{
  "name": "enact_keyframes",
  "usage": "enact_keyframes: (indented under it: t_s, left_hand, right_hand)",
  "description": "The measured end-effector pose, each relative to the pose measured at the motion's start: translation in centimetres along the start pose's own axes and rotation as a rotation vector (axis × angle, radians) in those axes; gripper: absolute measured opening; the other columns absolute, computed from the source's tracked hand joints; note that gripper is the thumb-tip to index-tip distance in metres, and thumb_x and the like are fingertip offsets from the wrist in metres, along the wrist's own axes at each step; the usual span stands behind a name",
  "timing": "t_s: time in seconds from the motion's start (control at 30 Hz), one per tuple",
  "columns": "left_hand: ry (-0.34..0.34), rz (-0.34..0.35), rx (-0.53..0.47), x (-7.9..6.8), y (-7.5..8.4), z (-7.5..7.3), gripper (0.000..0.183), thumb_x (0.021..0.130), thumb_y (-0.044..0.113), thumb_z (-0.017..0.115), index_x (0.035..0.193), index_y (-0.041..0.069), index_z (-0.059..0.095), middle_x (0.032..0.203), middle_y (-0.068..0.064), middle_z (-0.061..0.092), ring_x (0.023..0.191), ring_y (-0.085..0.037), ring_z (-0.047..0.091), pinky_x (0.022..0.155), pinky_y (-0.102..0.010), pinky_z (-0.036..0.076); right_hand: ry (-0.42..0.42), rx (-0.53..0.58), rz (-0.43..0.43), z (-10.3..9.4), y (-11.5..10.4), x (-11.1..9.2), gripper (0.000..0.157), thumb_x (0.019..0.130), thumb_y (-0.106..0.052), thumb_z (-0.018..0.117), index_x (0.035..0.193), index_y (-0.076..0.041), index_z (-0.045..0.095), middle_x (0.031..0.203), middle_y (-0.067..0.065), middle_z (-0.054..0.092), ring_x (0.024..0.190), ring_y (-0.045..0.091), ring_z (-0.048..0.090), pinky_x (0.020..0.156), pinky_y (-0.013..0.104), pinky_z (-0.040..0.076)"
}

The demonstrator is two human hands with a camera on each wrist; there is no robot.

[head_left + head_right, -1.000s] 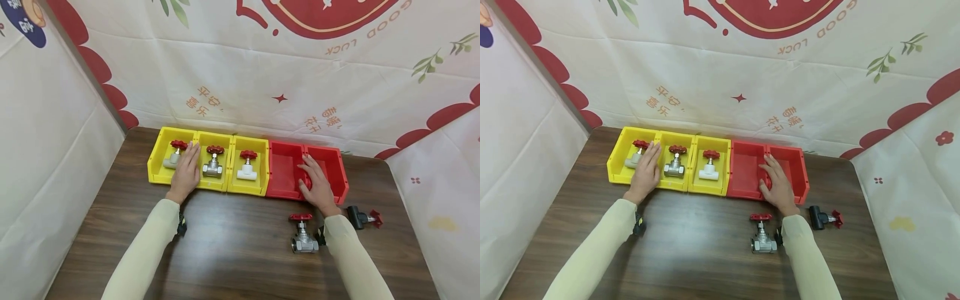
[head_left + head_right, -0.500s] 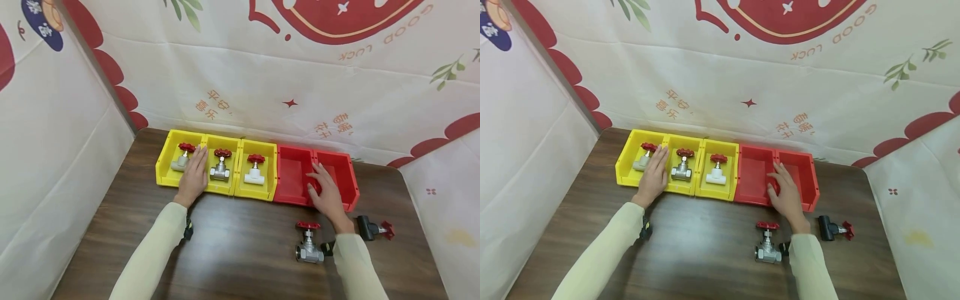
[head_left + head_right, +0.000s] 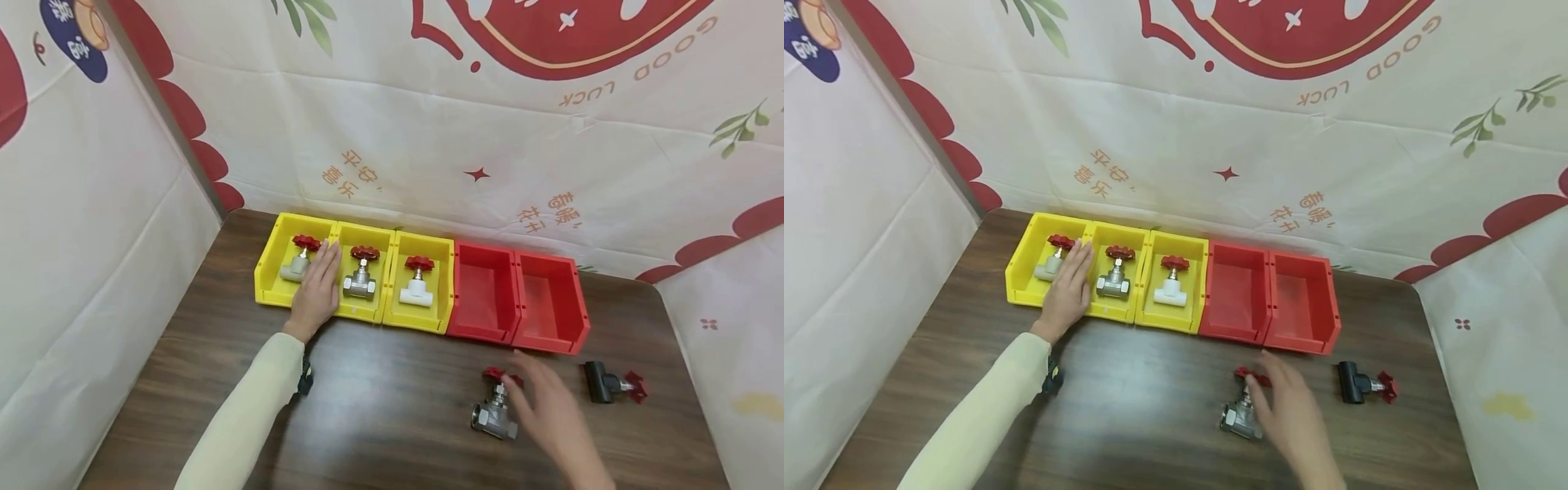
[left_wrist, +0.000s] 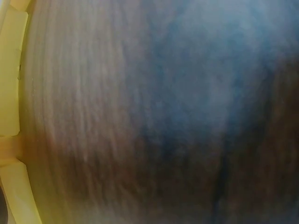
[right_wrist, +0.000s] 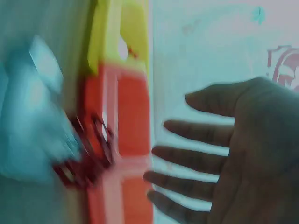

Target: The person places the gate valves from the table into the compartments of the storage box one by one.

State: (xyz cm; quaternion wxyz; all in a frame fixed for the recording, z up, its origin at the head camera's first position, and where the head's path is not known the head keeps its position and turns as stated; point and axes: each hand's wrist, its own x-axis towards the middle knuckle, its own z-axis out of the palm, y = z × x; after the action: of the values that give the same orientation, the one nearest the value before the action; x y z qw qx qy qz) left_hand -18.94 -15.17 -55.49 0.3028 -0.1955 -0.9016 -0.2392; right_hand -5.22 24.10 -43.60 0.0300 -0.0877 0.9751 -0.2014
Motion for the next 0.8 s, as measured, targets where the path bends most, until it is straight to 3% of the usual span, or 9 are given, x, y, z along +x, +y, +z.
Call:
enact_keyframes:
  t_s: [0.13, 0.23, 0.33, 0.43, 0.57, 0.8]
  left_hand:
    - [0.006, 0.006, -0.010, 0.0, -0.2, -0.2, 0.056, 0.081, -0.004, 0.050, 0.137, -0.009, 0.044, 0.148, -0.017, 0.037, 0.138, -0.035, 0.029, 0.106, -0.051, 0.031]
    - [0.003, 0.005, -0.010, -0.1, -0.3, -0.2, 0.057, 0.081, -0.003, 0.050, 0.138, -0.009, 0.043, 0.149, -0.017, 0.036, 0.138, -0.035, 0.028, 0.106, -0.051, 0.031]
    - [-0.006, 0.006, -0.009, -0.1, -0.2, -0.1, 0.057, 0.081, -0.003, 0.051, 0.138, -0.008, 0.043, 0.149, -0.017, 0.036, 0.139, -0.035, 0.028, 0.108, -0.049, 0.030]
    - [-0.008, 0.002, -0.013, -0.1, -0.2, -0.1, 0.057, 0.081, -0.004, 0.051, 0.137, -0.008, 0.044, 0.149, -0.017, 0.036, 0.138, -0.035, 0.028, 0.108, -0.048, 0.030]
    - [0.011, -0.010, -0.018, -0.1, -0.2, -0.2, 0.057, 0.079, -0.005, 0.052, 0.136, -0.008, 0.046, 0.148, -0.016, 0.038, 0.138, -0.035, 0.029, 0.107, -0.049, 0.031]
    - [0.016, 0.008, -0.015, -0.1, -0.3, -0.1, 0.053, 0.081, -0.005, 0.054, 0.133, -0.007, 0.050, 0.149, -0.015, 0.037, 0.139, -0.034, 0.029, 0.109, -0.046, 0.029]
  right_hand:
    - [-0.050, -0.041, 0.120, 2.9, -1.5, -2.1, 0.046, 0.090, -0.026, 0.065, 0.128, -0.001, 0.056, 0.142, 0.024, 0.040, 0.125, 0.046, 0.038, 0.090, 0.066, 0.037]
    - [-0.098, -0.065, 0.215, 5.3, -1.8, -3.2, 0.053, 0.090, -0.030, 0.064, 0.134, -0.004, 0.050, 0.153, 0.023, 0.020, 0.129, 0.050, 0.028, 0.086, 0.071, 0.036]
    - [-0.085, -0.056, 0.255, 7.3, -1.9, -4.0, 0.055, 0.090, -0.030, 0.064, 0.137, -0.007, 0.046, 0.157, 0.020, 0.002, 0.126, 0.054, 0.029, 0.080, 0.072, 0.038]
    - [0.006, -0.028, 0.229, 8.6, -1.7, -4.2, 0.054, 0.089, -0.026, 0.066, 0.136, -0.009, 0.047, 0.159, 0.017, -0.002, 0.119, 0.053, 0.037, 0.077, 0.069, 0.041]
    - [0.131, -0.011, 0.182, 9.6, -1.4, -4.1, 0.055, 0.087, -0.019, 0.069, 0.136, -0.009, 0.046, 0.158, 0.013, 0.006, 0.118, 0.050, 0.039, 0.074, 0.068, 0.041]
    - [0.216, -0.043, 0.073, 10.5, -1.2, -4.4, 0.037, 0.089, -0.013, 0.066, 0.124, -0.004, 0.060, 0.159, 0.006, 0.012, 0.112, 0.048, 0.045, 0.072, 0.065, 0.043]
